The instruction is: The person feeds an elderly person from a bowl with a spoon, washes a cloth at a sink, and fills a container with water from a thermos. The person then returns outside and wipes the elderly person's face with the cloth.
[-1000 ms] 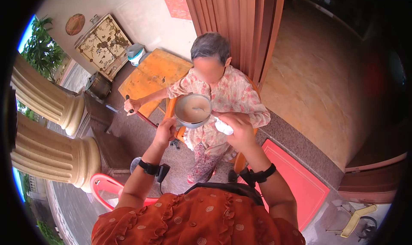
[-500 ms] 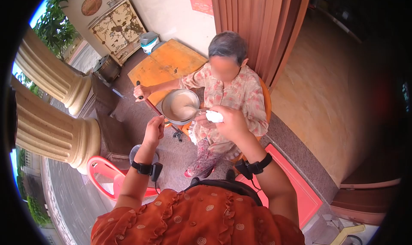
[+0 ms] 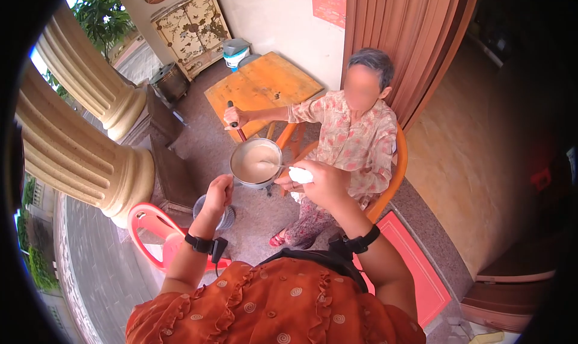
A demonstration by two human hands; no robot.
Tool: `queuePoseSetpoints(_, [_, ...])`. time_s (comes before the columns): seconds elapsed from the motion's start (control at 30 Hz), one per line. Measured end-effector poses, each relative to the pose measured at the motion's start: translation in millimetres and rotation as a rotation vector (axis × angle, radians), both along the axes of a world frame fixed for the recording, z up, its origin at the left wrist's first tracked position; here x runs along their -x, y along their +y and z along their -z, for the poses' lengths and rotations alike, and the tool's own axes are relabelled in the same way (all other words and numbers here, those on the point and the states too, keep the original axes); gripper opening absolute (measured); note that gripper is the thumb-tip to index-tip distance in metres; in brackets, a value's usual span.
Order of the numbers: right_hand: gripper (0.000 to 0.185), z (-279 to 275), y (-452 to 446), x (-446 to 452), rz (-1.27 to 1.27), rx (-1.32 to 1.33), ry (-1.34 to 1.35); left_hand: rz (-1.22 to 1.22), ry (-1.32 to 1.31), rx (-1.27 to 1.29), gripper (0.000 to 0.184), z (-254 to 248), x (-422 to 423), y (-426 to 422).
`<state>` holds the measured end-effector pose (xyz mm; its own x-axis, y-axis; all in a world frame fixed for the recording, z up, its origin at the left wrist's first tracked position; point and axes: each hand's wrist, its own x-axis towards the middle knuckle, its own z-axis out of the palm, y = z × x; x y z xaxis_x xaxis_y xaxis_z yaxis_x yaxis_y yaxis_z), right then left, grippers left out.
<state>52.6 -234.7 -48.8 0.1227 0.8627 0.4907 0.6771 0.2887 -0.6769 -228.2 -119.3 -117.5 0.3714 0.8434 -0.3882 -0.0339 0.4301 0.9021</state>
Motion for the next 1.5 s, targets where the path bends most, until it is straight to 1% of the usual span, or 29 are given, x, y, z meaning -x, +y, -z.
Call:
queuePoseSetpoints(0.03, [0.033,2,0,3,-0.005,0.073,0.020,-0.002,-0.002,0.006,0.032,2,5,2])
queuePoseSetpoints(0.13, [0.032,5,-1,16,-0.065,0.063,0.083,0.014,0.011,-0.005,0.032,9,15,5])
queuePoseSetpoints(0.17, [0.032,6,0,21,-0.062,0.062,0.077,0.028,0.016,-0.022,0.032,12,18,6])
queuePoseSetpoints(0.23, [0.033,5,-4,31,-0.090,-0.049,-0.055,0.058,0.006,-0.048,0.032,18,22,4])
queuePoseSetpoints(0.33, [0.033,16,-4,40,-0.054,0.015,-0.006,0.140,0.011,-0.066,0.031,23,19,14])
queuePoseSetpoints(0.4, [0.033,22,-7,40,-0.016,0.018,-0.010,0.183,-0.014,0.022,0.030,20,15,17])
queuePoseSetpoints(0.5, [0.031,30,-17,34,0.062,-0.013,0.011,0.207,0.002,0.009,0.031,20,-2,20])
queuePoseSetpoints(0.57, [0.031,31,-26,27,0.198,0.139,0.060,0.222,-0.012,0.006,0.031,15,-18,24])
queuePoseSetpoints(0.7, [0.033,35,-43,13,0.278,0.108,0.109,0.257,-0.069,-0.048,0.028,2,-51,27])
queuePoseSetpoints(0.77, [0.039,31,-49,7,0.350,0.115,0.094,0.274,-0.057,-0.057,0.027,6,-71,33])
queuePoseSetpoints(0.87, [0.038,36,-53,-5,0.393,0.104,0.124,0.316,-0.061,-0.057,0.027,7,-93,40])
queuePoseSetpoints(0.93, [0.038,29,-61,-7,0.409,0.100,0.138,0.356,-0.079,-0.049,0.028,4,-105,37])
queuePoseSetpoints(1.03, [0.037,30,-68,-17,0.426,0.080,0.123,0.317,-0.095,-0.043,0.028,2,-123,35])
queuePoseSetpoints(1.1, [0.037,33,-70,-23,0.432,0.061,0.096,0.336,-0.151,-0.043,0.024,-1,-125,37])
queuePoseSetpoints(1.2, [0.037,30,-71,-26,0.422,0.051,0.085,0.327,-0.189,-0.048,0.027,-1,-121,42])
queuePoseSetpoints(1.3, [0.042,18,-68,-25,0.373,0.055,0.127,0.245,-0.133,-0.064,0.028,-11,-112,41])
queuePoseSetpoints(1.37, [0.043,15,-60,-22,0.313,-0.024,0.015,0.215,-0.139,-0.071,0.028,-13,-97,42])
queuePoseSetpoints(1.4, [0.043,10,-54,-17,0.298,-0.017,0.020,0.199,-0.149,-0.081,0.027,-14,-85,41])
queuePoseSetpoints(1.47, [0.047,0,-40,-8,0.159,-0.062,-0.022,0.160,-0.155,-0.074,0.026,-14,-64,39])
queuePoseSetpoints(1.5, [0.047,-4,-32,0,0.152,-0.060,-0.019,0.127,-0.171,-0.061,0.026,-12,-50,39])
